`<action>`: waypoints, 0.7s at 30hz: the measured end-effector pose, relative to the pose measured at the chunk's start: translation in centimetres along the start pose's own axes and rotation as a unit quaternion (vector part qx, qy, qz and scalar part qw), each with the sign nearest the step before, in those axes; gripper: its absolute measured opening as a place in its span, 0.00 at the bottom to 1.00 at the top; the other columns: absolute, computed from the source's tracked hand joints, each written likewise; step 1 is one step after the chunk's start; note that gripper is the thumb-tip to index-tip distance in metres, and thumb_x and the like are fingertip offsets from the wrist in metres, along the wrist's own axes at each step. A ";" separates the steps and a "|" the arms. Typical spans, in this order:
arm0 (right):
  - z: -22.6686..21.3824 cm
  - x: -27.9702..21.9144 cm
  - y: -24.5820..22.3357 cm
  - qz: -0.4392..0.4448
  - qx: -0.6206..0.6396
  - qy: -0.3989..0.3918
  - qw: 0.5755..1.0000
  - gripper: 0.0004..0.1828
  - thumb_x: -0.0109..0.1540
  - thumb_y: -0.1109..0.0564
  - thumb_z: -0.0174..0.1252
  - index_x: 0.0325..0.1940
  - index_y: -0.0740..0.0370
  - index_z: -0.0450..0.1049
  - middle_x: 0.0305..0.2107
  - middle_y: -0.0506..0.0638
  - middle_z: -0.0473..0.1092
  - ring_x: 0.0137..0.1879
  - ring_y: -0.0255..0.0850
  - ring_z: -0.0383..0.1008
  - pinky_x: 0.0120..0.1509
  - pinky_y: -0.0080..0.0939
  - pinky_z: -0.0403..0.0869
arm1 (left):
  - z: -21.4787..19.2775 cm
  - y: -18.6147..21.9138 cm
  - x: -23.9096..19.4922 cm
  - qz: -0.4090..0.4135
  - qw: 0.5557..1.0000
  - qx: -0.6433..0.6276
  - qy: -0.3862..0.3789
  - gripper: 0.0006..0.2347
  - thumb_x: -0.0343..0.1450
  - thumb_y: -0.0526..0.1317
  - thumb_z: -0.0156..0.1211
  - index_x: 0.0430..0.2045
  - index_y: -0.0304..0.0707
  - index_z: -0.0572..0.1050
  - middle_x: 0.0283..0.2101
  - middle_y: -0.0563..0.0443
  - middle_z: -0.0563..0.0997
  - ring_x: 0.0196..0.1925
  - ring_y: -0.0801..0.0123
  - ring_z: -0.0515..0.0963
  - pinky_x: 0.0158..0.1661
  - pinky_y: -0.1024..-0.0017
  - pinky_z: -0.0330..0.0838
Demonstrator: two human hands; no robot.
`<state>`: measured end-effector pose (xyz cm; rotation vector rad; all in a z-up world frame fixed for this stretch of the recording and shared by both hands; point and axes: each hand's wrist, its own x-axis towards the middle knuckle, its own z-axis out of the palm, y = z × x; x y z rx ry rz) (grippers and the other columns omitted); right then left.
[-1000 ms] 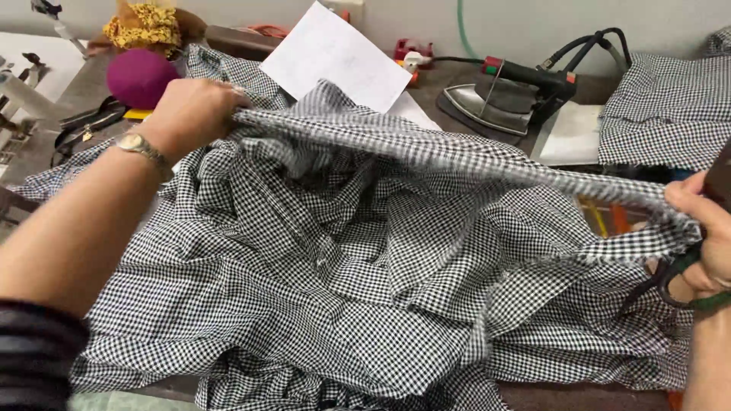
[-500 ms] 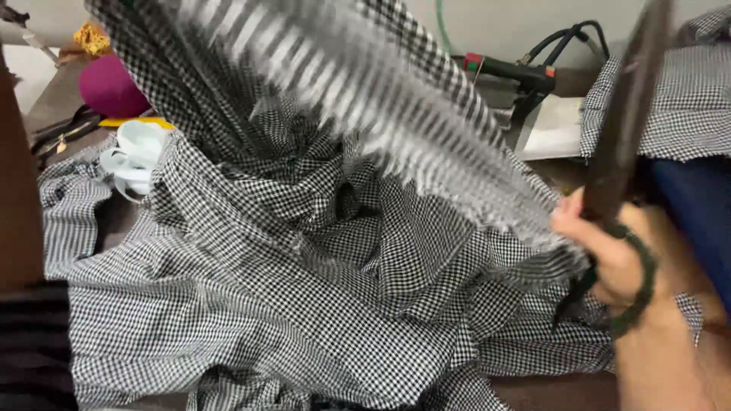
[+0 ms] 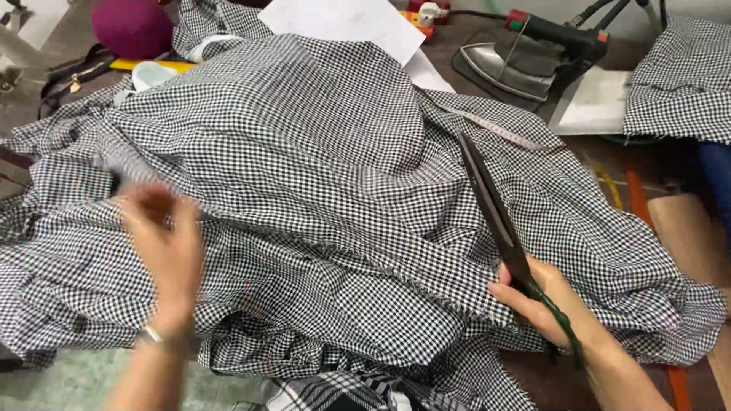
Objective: Cutting checkered fabric with large scissors on a workbench
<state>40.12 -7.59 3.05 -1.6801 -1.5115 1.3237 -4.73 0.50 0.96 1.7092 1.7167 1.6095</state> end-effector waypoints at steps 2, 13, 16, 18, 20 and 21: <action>-0.1 -0.3 -0.3 -0.001 -0.021 -0.001 1.000 0.10 0.56 0.57 0.63 0.24 0.57 0.68 0.19 0.44 0.64 0.22 0.33 0.61 0.25 0.33 0.65 | 2.4 5.0 -4.5 -0.200 0.966 -0.090 -0.136 0.03 0.70 0.35 0.52 0.31 0.35 0.69 0.43 0.47 0.74 0.43 0.63 0.73 0.51 0.63 0.67; 1.1 -2.0 0.5 0.046 -0.063 -0.078 0.994 0.08 0.56 0.56 0.65 0.27 0.56 0.72 0.18 0.43 0.65 0.23 0.34 0.63 0.26 0.33 0.66 | 12.2 9.5 -11.1 -0.603 0.558 -0.557 -0.126 0.10 0.67 0.38 0.63 0.18 0.37 0.68 0.29 0.50 0.71 0.33 0.66 0.67 0.42 0.68 0.68; 1.2 -1.9 0.2 -0.003 -0.120 -0.130 0.984 0.11 0.58 0.53 0.63 0.25 0.54 0.69 0.19 0.41 0.64 0.24 0.32 0.62 0.28 0.33 0.65 | 10.9 10.7 -10.7 -0.564 0.672 -0.479 -0.004 0.12 0.62 0.35 0.66 0.30 0.38 0.65 0.34 0.49 0.70 0.34 0.65 0.66 0.44 0.72 0.64; 1.3 -1.7 0.5 -0.018 -0.139 -0.134 0.981 0.10 0.57 0.54 0.63 0.25 0.55 0.69 0.20 0.41 0.67 0.25 0.30 0.65 0.29 0.31 0.68 | 9.7 11.1 -10.9 -0.569 0.711 -0.412 0.040 0.24 0.63 0.41 0.61 0.52 0.38 0.62 0.18 0.62 0.55 0.24 0.76 0.56 0.37 0.72 0.58; 1.4 -1.5 0.4 -0.007 -0.138 -0.149 0.979 0.10 0.58 0.54 0.62 0.26 0.54 0.68 0.20 0.41 0.67 0.25 0.31 0.65 0.29 0.32 0.68 | 9.5 10.2 -12.7 -0.523 0.726 -0.442 0.054 0.16 0.66 0.38 0.59 0.43 0.40 0.59 0.25 0.58 0.61 0.28 0.73 0.62 0.37 0.71 0.65; 1.4 -1.4 0.4 0.004 -0.138 -0.161 0.977 0.11 0.58 0.53 0.62 0.26 0.53 0.68 0.20 0.41 0.66 0.26 0.31 0.65 0.30 0.32 0.68 | 9.5 9.8 -13.6 -0.476 0.739 -0.472 0.065 0.12 0.69 0.36 0.56 0.34 0.42 0.57 0.31 0.53 0.67 0.32 0.71 0.69 0.36 0.70 0.71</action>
